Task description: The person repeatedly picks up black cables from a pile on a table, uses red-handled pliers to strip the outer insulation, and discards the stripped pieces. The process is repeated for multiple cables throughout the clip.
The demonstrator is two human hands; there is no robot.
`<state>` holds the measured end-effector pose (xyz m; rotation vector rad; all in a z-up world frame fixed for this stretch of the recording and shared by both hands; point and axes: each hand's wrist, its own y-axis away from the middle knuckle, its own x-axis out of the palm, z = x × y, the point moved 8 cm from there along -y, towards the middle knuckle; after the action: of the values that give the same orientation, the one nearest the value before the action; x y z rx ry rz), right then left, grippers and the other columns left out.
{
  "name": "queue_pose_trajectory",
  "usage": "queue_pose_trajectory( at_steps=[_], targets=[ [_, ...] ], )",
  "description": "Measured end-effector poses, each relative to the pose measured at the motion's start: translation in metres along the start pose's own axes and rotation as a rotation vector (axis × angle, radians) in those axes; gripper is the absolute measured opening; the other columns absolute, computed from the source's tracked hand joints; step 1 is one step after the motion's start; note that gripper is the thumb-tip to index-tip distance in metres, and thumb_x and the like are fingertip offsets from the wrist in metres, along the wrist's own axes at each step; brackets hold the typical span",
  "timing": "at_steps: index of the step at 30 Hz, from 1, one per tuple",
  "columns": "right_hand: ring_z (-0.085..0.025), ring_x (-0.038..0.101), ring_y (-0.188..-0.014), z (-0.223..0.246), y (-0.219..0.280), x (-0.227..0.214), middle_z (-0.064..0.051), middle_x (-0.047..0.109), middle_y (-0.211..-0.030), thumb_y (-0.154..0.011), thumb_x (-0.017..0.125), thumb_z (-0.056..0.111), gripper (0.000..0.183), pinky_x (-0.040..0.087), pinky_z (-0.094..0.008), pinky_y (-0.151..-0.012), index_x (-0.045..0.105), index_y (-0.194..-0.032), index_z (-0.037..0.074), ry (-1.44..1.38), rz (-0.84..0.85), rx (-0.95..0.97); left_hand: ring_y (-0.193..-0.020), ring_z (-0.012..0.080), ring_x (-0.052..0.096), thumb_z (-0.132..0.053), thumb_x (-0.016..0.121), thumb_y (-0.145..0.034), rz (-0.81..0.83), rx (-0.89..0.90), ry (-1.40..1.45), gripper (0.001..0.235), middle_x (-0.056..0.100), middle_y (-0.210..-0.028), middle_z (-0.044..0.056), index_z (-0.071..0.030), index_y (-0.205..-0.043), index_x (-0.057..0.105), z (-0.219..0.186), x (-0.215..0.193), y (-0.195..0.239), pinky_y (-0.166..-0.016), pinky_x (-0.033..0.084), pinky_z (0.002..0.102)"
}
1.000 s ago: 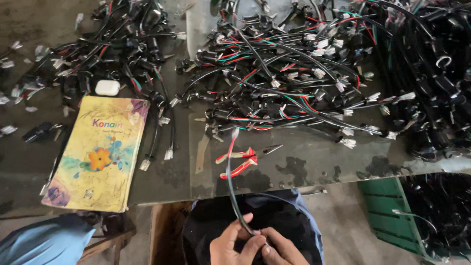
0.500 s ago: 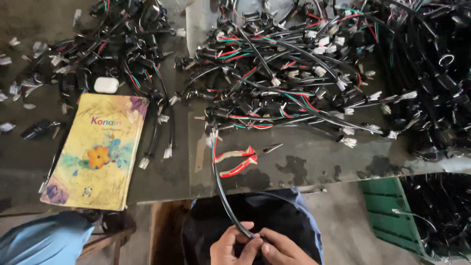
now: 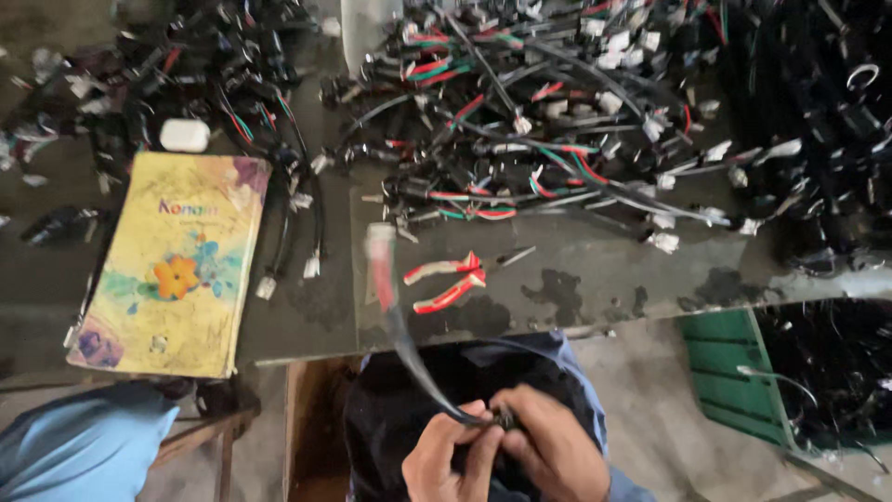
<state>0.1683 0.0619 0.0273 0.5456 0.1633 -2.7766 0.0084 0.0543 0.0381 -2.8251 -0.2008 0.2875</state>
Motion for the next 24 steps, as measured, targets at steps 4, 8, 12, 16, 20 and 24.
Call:
queue_pose_trajectory(
  at_steps=[4,8,12,16,20,24],
  targets=[
    [-0.033,0.060,-0.085,0.010,-0.008,-0.018,-0.016,0.057,-0.092,-0.087,0.062,0.027,0.034,0.049,-0.040,-0.076,0.057,-0.108,0.000,0.029,-0.046,0.028,-0.092,0.0166,0.078,-0.001,0.080,-0.080,0.243,-0.468,0.308,0.058,0.075,-0.106,0.010,-0.007,-0.135,0.061,0.014,0.022,-0.008,-0.085,0.062,0.027],
    [-0.035,0.059,-0.077,0.016,-0.008,-0.016,-0.017,0.055,-0.086,-0.080,0.063,0.026,0.034,0.046,-0.041,-0.068,0.056,-0.101,0.000,-0.060,0.009,-0.027,-0.090,0.0184,0.069,-0.001,0.081,-0.081,0.594,-0.246,0.193,0.041,0.060,-0.106,0.008,-0.005,-0.120,0.068,-0.010,0.028,-0.029,-0.079,0.057,0.028],
    [-0.039,0.063,-0.082,0.010,-0.005,-0.013,-0.017,0.061,-0.088,-0.079,0.066,0.024,0.032,0.050,-0.043,-0.069,0.059,-0.101,0.002,0.157,-0.042,0.037,-0.078,0.0150,0.065,0.000,0.076,-0.088,0.522,-0.285,0.083,0.019,0.061,-0.084,0.004,-0.007,-0.105,0.074,-0.012,0.030,-0.031,-0.068,0.051,0.028],
    [-0.041,0.063,-0.085,0.001,-0.002,-0.010,-0.019,0.062,-0.092,-0.083,0.068,0.025,0.032,0.049,-0.044,-0.071,0.059,-0.103,0.002,0.211,-0.035,0.092,-0.073,0.0125,0.060,0.002,0.075,-0.087,0.501,-0.400,0.116,0.021,0.058,-0.081,0.003,-0.006,-0.107,0.076,0.000,0.033,-0.028,-0.064,0.047,0.027],
    [-0.035,0.062,-0.095,-0.011,0.014,-0.004,-0.017,0.063,-0.101,-0.092,0.063,0.025,0.040,0.048,-0.041,-0.083,0.055,-0.121,-0.001,0.002,0.128,0.154,-0.087,0.0089,0.060,0.000,0.075,-0.087,0.679,-0.559,0.397,0.029,0.061,-0.094,-0.001,-0.006,-0.116,0.072,0.017,0.022,-0.013,-0.076,0.049,0.025],
    [-0.027,0.062,-0.111,-0.027,0.037,0.004,-0.014,0.065,-0.115,-0.100,0.060,0.030,0.053,0.045,-0.039,-0.097,0.049,-0.141,0.000,-0.220,0.298,0.283,-0.095,0.0114,0.060,-0.003,0.074,-0.093,0.674,-0.596,0.905,0.025,0.060,-0.104,0.002,-0.004,-0.118,0.072,0.023,0.030,0.008,-0.084,0.048,0.027]
  ],
)
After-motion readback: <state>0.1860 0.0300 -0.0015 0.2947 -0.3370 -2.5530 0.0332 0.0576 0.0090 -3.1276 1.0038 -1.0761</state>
